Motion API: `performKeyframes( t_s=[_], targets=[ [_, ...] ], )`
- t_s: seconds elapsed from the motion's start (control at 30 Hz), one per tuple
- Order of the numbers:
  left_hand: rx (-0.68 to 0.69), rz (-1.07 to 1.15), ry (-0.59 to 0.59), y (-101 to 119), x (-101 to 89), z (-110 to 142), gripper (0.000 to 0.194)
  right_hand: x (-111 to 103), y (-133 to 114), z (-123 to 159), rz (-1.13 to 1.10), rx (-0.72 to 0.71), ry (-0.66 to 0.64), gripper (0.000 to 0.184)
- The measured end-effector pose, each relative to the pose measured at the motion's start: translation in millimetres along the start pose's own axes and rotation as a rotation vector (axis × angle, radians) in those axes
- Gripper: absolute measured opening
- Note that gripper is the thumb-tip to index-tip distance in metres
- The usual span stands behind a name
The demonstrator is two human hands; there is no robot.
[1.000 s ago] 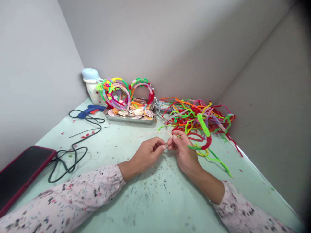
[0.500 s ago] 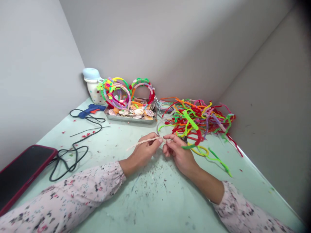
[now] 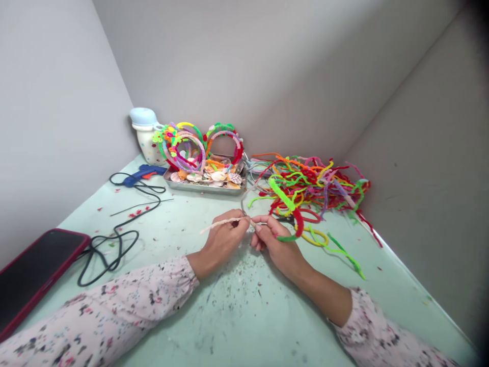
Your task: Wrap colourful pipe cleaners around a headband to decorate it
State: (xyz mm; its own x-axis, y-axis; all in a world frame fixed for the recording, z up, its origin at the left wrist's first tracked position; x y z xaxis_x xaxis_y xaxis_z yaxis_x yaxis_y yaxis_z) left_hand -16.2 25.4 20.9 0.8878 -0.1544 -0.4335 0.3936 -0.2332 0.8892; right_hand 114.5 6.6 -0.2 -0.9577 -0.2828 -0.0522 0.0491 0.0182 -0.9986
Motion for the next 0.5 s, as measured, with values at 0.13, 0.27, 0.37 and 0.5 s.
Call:
performKeyframes(
  t_s=[0.13,0.27,0.37,0.5],
  targets=[
    [0.013,-0.081,0.019,2.2,-1.8,-1.6,0.025,2.7,-0.5,2.7,0.064,-0.003,0.042,0.024],
    [0.035,-0.15,0.013,3.6,-2.8,-1.7,0.025,4.6,1.1,4.2,0.101,-0.032,0.077,0.023],
    [0.072,-0.183,0.003,5.5,-2.1,-1.3,0.022,4.1,3.4,5.0,0.205,-0.078,0.101,0.017],
    [0.049,-0.183,0.035,4.5,-2.2,-0.6,0.021,4.1,6.2,6.8,0.289,-0.099,0.11,0.014]
  ],
)
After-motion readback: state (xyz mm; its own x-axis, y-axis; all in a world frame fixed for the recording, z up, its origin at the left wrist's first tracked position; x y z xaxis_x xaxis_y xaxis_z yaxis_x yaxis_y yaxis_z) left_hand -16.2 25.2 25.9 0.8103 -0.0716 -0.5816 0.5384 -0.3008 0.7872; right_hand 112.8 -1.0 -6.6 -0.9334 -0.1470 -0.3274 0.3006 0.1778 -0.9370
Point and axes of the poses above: each hand's wrist, its own z-axis away from the middle knuckle, its own x-axis out of the palm, y = z × x, the point moved 5 cm from there along -z, towards the middle knuckle, and after that the axes turned 5 degrees about -y, right-handed, at the moved point
